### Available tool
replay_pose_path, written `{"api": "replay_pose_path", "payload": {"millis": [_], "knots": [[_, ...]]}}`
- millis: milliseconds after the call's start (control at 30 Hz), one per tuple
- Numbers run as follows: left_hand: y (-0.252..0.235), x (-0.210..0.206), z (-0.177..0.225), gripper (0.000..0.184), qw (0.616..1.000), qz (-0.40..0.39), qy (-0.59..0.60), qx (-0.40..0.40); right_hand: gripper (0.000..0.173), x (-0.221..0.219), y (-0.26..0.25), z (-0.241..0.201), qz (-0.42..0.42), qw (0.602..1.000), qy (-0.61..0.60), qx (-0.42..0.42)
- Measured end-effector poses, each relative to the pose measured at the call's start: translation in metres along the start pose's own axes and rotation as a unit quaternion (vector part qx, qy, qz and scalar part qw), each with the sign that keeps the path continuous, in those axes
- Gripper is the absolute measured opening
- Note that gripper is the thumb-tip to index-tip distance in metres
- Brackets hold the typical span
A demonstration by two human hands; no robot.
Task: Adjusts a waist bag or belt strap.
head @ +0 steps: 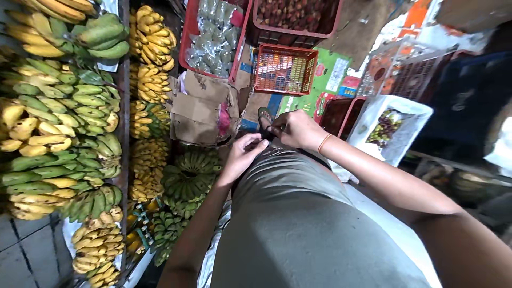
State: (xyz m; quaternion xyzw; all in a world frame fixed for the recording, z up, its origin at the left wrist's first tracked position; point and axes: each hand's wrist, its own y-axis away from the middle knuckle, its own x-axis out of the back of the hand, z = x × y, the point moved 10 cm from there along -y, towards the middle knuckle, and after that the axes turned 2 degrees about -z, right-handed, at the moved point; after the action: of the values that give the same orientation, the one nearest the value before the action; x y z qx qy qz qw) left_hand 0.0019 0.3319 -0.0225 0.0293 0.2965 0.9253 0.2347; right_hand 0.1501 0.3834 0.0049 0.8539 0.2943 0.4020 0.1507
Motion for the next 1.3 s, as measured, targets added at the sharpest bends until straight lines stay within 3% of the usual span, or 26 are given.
{"api": "replay_pose_path", "payload": {"millis": [233,333,433,567,667,800,933,1033,1100,1233,1300], "knots": [[-0.003,-0.021,-0.002,0.034,0.994,-0.078,0.038,0.07,0.012,0.011,-0.01,-0.035,0.071,0.995,0.019,0.061],[-0.007,-0.025,-0.001,0.034,0.995,-0.07,0.024,0.067,0.007,0.011,-0.016,-0.054,0.028,0.996,0.074,0.047],[-0.013,-0.019,-0.004,0.035,0.998,-0.018,0.026,0.052,0.008,0.002,-0.022,-0.034,0.017,0.998,0.045,0.048],[-0.01,-0.015,-0.02,0.02,0.978,0.022,0.115,0.172,0.022,-0.014,-0.035,-0.029,-0.022,0.995,-0.004,0.102],[-0.009,-0.019,-0.016,0.015,0.964,-0.045,0.097,0.242,0.009,0.002,-0.019,-0.045,-0.009,0.997,0.028,0.074],[-0.033,-0.024,-0.026,0.007,0.959,-0.172,0.078,0.213,0.012,0.004,-0.019,-0.044,-0.007,0.993,-0.007,0.115],[-0.058,-0.022,-0.02,0.04,0.967,-0.19,-0.013,0.169,0.023,-0.006,-0.031,-0.026,-0.031,0.988,-0.043,0.144],[-0.081,-0.022,-0.009,0.047,0.975,-0.181,-0.045,0.122,0.023,0.003,-0.025,-0.02,-0.012,0.988,-0.056,0.142],[-0.088,-0.034,-0.005,0.048,0.969,-0.223,-0.059,0.087,0.023,0.006,-0.019,-0.012,0.001,0.989,-0.062,0.135],[-0.076,-0.062,-0.011,0.043,0.929,-0.359,0.056,0.073,0.025,0.016,-0.009,0.006,0.038,0.989,-0.096,0.105],[-0.074,-0.068,-0.013,0.043,0.916,-0.38,0.099,0.086,0.024,0.016,-0.007,0.012,0.045,0.989,-0.104,0.098]]}}
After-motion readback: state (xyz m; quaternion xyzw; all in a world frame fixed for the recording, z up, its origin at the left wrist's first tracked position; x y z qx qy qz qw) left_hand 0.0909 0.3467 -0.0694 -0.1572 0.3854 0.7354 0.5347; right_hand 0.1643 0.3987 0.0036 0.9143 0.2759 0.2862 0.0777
